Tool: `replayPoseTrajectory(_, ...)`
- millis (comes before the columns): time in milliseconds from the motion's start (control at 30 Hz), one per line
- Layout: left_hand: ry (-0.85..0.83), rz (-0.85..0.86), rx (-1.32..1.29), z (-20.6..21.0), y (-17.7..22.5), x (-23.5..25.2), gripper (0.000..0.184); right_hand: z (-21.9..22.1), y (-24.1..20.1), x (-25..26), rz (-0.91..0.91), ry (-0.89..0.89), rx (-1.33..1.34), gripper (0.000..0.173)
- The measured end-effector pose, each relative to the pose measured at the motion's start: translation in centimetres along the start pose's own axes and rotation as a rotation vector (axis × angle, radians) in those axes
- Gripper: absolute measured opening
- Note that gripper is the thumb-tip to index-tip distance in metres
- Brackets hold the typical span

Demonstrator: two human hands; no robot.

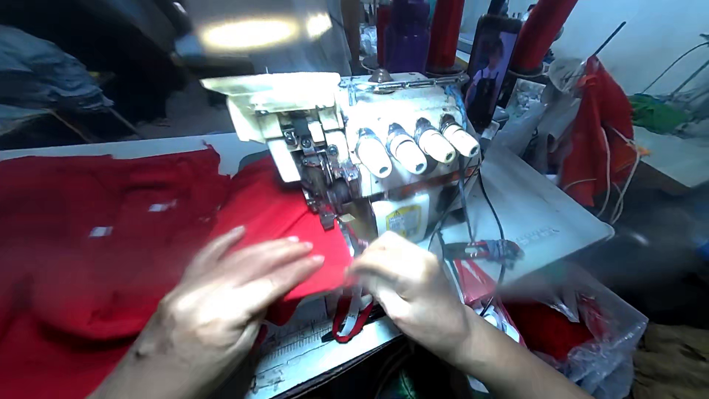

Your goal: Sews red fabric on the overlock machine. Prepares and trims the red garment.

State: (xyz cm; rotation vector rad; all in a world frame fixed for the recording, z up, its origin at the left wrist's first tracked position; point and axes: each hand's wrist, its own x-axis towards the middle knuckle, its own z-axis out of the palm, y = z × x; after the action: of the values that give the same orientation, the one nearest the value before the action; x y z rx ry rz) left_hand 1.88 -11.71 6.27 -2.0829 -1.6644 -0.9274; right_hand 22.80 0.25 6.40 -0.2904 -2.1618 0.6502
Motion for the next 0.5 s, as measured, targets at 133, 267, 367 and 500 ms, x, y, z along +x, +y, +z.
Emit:
replayPoseTrajectory(133, -0.051, -0.038, -0.014, -0.4, -2.4, 2.2, 0.035, 1.3, 0.7, 2.0, 0.060, 0.032, -0.065, 0.012)
replayPoseTrajectory(267, -0.070, -0.048, -0.045, -0.2, -5.2, 3.6, 0.035, 1.6, 0.7, 2.2, 0.121, 0.007, -0.104, 0.019)
replayPoseTrajectory(367, -0.058, -0.073, -0.044, -0.2, -6.1, 4.3, 0.033, 1.1, 0.6, 1.5, 0.163, -0.013, -0.046, 0.021)
replayPoseTrajectory(500, -0.067, -0.168, 0.024, -0.5, -6.2, 3.8, 0.038, -1.2, 0.6, 0.2, 0.144, 0.035, -0.067, 0.016)
